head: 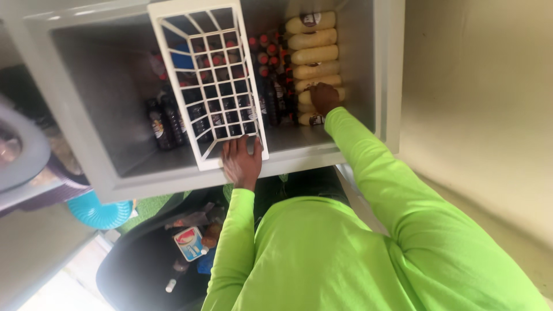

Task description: The person removes multiple dark-colored bottles from a freezer compartment and places them into a white wire basket. The person handles the bottles one at a time, transferring them from the freezer floor to the basket until the basket is full.

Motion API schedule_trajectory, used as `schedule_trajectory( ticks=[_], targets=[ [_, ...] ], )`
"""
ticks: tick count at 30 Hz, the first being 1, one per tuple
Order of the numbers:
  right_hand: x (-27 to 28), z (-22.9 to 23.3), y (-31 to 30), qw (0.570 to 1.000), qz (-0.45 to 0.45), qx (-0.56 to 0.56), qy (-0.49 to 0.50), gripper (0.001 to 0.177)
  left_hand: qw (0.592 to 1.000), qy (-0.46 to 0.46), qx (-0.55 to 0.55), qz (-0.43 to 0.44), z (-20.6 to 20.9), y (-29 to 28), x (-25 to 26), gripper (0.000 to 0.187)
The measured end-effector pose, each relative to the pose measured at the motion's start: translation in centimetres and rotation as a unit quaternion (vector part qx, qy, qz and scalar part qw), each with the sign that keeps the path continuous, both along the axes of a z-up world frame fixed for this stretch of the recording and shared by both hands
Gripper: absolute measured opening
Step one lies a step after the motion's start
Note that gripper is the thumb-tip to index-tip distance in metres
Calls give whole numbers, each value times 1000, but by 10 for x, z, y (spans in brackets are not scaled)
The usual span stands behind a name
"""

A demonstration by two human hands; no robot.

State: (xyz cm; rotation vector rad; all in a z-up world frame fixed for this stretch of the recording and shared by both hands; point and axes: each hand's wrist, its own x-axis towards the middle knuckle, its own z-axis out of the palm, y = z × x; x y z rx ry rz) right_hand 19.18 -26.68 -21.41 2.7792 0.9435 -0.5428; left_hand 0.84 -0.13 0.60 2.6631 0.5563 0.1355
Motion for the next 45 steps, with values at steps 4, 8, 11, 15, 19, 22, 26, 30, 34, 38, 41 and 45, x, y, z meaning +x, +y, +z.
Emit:
schedule_trajectory(
  ticks=[4, 8, 11, 15, 19, 22, 26, 30, 34, 38, 41, 45],
  targets=[
    [18, 16, 0, 997, -42, 37, 48, 32, 998, -60, -20, 18, 4, -1, 0, 36],
    [-2, 64, 24, 939, -110, 206, 251, 41, 963, -180, -150, 135, 1, 0, -6, 46],
    [-35, 123, 58, 802, -222, 387, 398, 45, 944, -212, -136, 215, -4, 18, -11, 66],
    [-66, 176, 113, 775, -227, 499, 314, 45, 970, -80, 3, 228, -29, 71, -14, 78],
    [-81, 170, 129, 870, -174, 424, 182, 26, 986, -15, -50, 155, -62, 79, -22, 78],
    [-75, 151, 112, 884, -170, 412, 145, 19, 990, 50, -103, 83, -56, 81, -19, 85],
    [-72, 123, 61, 891, -186, 405, 87, 25, 975, 131, -172, -46, -36, 72, -9, 97],
    [-73, 124, 10, 924, -208, 318, -40, 28, 940, 170, -201, -215, -33, 75, -2, 90],
    [-100, 161, 0, 896, -263, 337, -121, 20, 919, 82, -299, -242, -53, 94, -2, 81],
    [-134, 195, 34, 893, -266, 298, -206, 32, 914, 118, -356, -155, -78, 146, 8, 64],
    [-158, 206, 83, 882, -239, 342, -217, 33, 961, 182, -198, -65, -113, 210, 22, 51],
    [-174, 208, 141, 890, -215, 363, -172, 28, 969, 232, -9, 80, -186, 286, 33, 82]
  ],
)
